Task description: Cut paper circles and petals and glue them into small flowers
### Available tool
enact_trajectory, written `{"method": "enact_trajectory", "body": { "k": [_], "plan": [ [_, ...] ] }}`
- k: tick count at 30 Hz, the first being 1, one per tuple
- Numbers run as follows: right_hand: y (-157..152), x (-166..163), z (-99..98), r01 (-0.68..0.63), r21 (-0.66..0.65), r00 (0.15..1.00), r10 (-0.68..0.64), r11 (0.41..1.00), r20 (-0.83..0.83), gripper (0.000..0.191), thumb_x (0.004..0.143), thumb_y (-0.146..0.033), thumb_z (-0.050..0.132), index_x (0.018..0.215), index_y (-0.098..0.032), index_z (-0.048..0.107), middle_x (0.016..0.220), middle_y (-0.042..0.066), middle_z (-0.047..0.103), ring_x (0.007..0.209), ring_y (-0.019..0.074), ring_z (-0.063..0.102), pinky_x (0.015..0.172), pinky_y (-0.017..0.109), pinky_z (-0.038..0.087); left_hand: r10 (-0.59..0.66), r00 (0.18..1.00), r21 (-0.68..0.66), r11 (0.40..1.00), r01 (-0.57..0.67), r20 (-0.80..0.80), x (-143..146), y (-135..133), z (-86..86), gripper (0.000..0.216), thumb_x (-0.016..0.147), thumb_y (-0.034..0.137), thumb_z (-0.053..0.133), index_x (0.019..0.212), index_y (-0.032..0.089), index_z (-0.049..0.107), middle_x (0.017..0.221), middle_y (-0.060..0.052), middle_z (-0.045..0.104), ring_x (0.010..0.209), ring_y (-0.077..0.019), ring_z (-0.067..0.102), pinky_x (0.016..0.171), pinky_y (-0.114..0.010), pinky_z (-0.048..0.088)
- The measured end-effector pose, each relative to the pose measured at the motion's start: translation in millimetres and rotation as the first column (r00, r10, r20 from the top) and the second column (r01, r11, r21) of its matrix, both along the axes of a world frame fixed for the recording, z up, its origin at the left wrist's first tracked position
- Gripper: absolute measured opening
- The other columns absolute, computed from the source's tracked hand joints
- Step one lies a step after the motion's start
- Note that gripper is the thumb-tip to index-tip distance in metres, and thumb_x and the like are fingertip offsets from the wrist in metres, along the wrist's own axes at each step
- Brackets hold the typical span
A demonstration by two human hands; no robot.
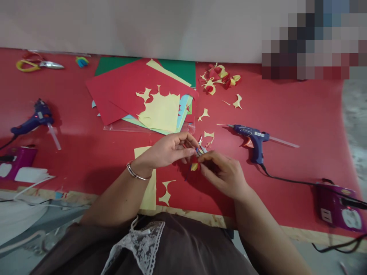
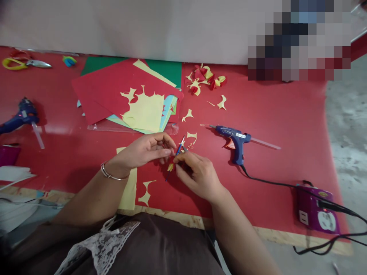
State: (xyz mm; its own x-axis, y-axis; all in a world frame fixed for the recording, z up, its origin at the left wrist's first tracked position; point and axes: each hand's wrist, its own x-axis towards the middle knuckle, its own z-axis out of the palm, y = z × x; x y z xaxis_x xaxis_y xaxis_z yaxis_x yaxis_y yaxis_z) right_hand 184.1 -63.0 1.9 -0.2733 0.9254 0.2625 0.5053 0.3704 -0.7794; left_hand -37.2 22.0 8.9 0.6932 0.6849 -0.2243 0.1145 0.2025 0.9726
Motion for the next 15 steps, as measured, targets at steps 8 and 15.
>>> {"method": "enact_trajectory", "body": {
  "k": [8,15],
  "plan": [
    [-1.5,0.5,-4.0,0.18,-0.081,0.978,-0.187,0.98,-0.095,0.007,0.096,-0.018,0.065,0.1,-0.022,0.069,0.081,-0.001,0.075,0.06,0.0104,0.064,0.056,0.023,0.048,0.137,0.987,0.265,0.958,-0.111,-0.08,0.4,-20.6,12.8,0.022,0.094,0.032,0.083,0.108,0.02,0.071,0.102,-0.004,0.076,0.091,-0.0149,0.073,0.074,-0.024,0.057],
    [-0.8,-0.8,-5.8,0.204,-0.105,0.97,-0.215,0.973,-0.113,0.006,0.095,-0.019,0.067,0.099,-0.022,0.069,0.08,-0.001,0.076,0.059,0.0099,0.063,0.054,0.023,0.045,0.107,0.993,0.285,0.955,-0.087,-0.058,5.2,-18.9,2.9,0.026,0.091,0.031,0.086,0.106,0.019,0.068,0.103,-0.005,0.076,0.091,-0.015,0.073,0.079,-0.026,0.062]
  ]
}}
